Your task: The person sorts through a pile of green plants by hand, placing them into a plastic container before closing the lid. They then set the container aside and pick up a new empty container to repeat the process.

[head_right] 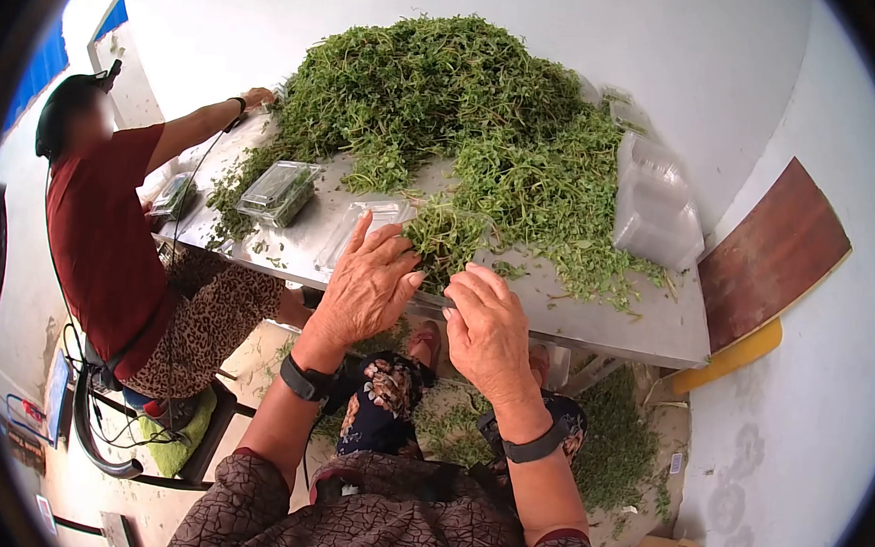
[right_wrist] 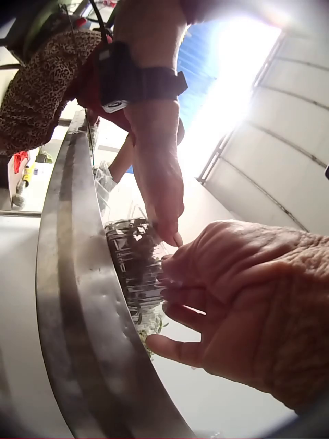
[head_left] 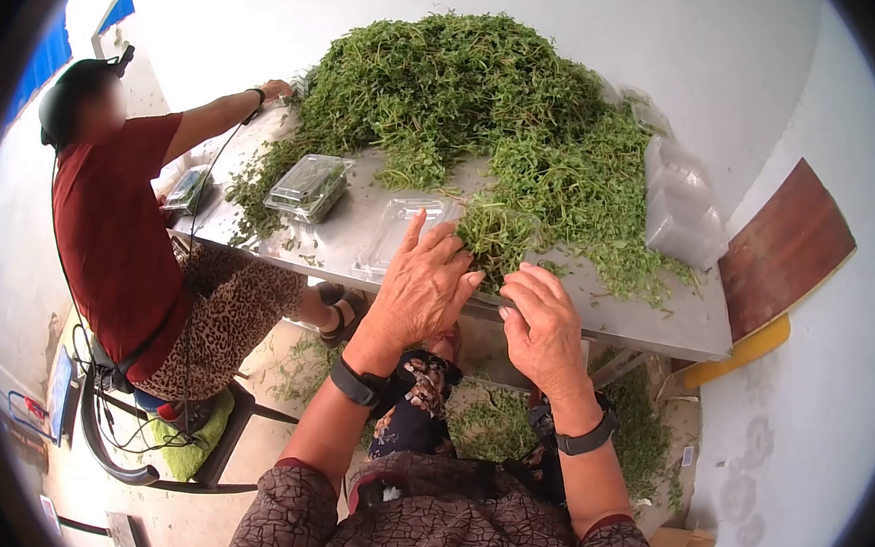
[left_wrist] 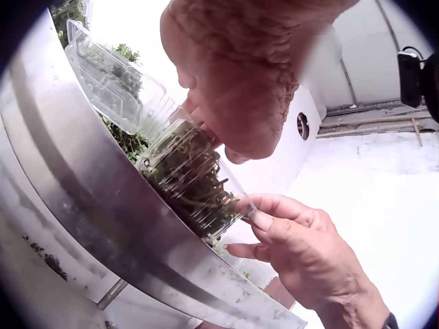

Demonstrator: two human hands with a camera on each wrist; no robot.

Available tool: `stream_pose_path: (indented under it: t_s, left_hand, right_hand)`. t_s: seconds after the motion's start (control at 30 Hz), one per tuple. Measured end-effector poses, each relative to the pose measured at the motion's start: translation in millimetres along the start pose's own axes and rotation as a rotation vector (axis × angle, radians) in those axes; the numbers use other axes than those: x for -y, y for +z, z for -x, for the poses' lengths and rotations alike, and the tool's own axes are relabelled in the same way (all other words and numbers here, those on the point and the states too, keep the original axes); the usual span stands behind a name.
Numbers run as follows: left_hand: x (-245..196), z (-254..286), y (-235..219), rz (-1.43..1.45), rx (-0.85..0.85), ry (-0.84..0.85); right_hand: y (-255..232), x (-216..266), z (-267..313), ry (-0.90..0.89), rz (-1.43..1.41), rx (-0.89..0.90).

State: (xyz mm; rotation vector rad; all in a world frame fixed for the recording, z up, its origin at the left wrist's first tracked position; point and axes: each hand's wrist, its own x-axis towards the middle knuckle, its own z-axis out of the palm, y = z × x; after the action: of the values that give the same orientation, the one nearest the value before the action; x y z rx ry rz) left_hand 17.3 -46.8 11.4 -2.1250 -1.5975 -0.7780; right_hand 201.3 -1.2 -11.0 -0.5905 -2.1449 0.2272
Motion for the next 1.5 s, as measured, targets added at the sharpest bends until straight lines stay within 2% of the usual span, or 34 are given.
stream_pose_path:
  t_s: [0.1, 0.17, 0.3, 0.47, 0.63, 0.7, 0.73, 0.8, 0.83, 0.9, 1.0, 1.03, 1.1, 1.23, 1.3, 1.33, 1.5]
  left_hand:
    - [1, 0, 5, -0.027, -0.003, -0.025]
    - [3, 2, 12, 0.001, 0.075, -0.090]
    - [3, 4, 14, 0.013, 0.065, -0.097]
    - [9, 13, 4, 0.210, -0.021, -0.127]
    - [12, 9, -10, 0.243, -0.090, -0.164]
    - [9, 4, -10, 0.216, -0.149, -0.065]
    - [8, 1, -9, 0.216, -0.150, -0.068]
    - [4, -4, -7, 0.165, -0.015, 0.029]
    - [4, -2, -1, 0.169, -0.016, 0.029]
    - [6, 0, 11, 0.119, 0.108, 0.006]
    - [4, 1, 15, 0.130, 0.136, -0.036]
    - [4, 1, 17, 0.133, 0.135, -0.039]
    - [3, 1, 21, 0.111, 0.028, 0.009]
    - [4, 3, 23, 0.132, 0.027, -0.009]
    - [5, 3, 25, 0.151, 0.017, -0.030]
    - [5, 4, 25, 0.153, 0.011, -0.040]
    - [3, 4, 25, 0.155, -0.006, -0.024]
  right_hand:
    - [1, 0, -2, 0.007, 0.000, -0.007]
    - [2, 0, -2, 0.014, -0.009, -0.015]
    - [4, 0, -2, 0.017, -0.020, -0.024]
    - [3, 0, -2, 0.010, -0.010, -0.021]
    - [4, 0, 0, 0.021, -0.014, -0.011]
    - [6, -2, 0, 0.022, -0.014, -0.014]
    - [6, -1, 0, 0.020, -0.014, -0.011]
    - [6, -1, 0, 0.017, -0.010, -0.020]
    - [5, -1, 1, 0.019, -0.006, -0.018]
    - [4, -1, 1, 0.024, -0.033, -0.007]
    - [4, -1, 0, 0.019, -0.036, -0.010]
    - [4, -1, 0, 0.020, -0.035, -0.006]
    - [4, -2, -2, 0.018, -0.040, 0.002]
    - [-7, -5, -9, 0.026, -0.071, 0.068]
    - [-13, -8, -19, 0.054, -0.169, 0.008]
    - [-19, -9, -28, 0.008, -0.087, 0.000]
    - [-20, -17, -67, -0.029, -0.022, 0.036]
